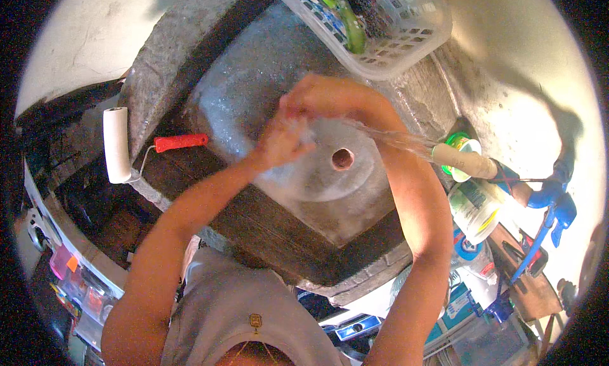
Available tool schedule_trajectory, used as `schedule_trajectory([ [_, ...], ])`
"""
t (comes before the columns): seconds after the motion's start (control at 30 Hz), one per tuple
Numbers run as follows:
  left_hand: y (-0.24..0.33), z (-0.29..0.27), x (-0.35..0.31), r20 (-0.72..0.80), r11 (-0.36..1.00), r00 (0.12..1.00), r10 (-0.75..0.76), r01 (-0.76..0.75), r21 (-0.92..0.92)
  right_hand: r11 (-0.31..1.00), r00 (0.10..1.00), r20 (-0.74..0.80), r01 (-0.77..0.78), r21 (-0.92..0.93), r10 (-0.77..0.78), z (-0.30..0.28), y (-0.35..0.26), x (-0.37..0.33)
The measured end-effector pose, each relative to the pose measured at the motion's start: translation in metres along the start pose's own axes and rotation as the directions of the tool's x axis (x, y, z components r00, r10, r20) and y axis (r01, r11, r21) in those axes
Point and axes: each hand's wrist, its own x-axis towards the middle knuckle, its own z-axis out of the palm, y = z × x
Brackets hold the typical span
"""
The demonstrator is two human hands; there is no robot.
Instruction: The person scrubs a concrete sink with their hands, rinses it with water from a hose, and then washes a paint roller under the running water. Finally, they place the roller on a nearby surface.
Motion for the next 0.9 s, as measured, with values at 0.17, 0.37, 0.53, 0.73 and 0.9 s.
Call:
schedule_trajectory([
  [0.17, 0.034, 0.006, -0.012, -0.377, 0.937, 0.911, 0.164, -0.264, -0.230, 0.967, 0.950, 0.209, -0.201, -0.158, 0.231, 0.013, -0.022, -0.003],
  [0.37, -0.067, -0.028, -0.024, -0.576, 0.941, 0.747, -0.333, 0.303, -0.152, 0.992, 0.971, 0.234, 0.017, 0.129, -0.047, 0.017, -0.028, -0.003],
  [0.53, -0.011, 0.016, -0.025, -0.126, 0.825, 0.926, -0.356, 0.248, -0.508, 0.985, 0.895, 0.417, -0.172, -0.002, 0.157, 0.023, -0.040, -0.008],
  [0.73, 0.086, 0.052, -0.009, -0.364, 0.991, 0.931, 0.010, 0.039, 0.128, 0.985, 0.981, 0.130, -0.126, -0.117, 0.141, 0.039, 0.001, -0.019],
  [0.9, -0.029, -0.026, 0.009, -0.264, 0.934, 0.934, 0.241, -0.297, -0.200, 0.872, 0.685, -0.663, -0.082, -0.483, -0.302, 0.170, 0.107, -0.036],
])
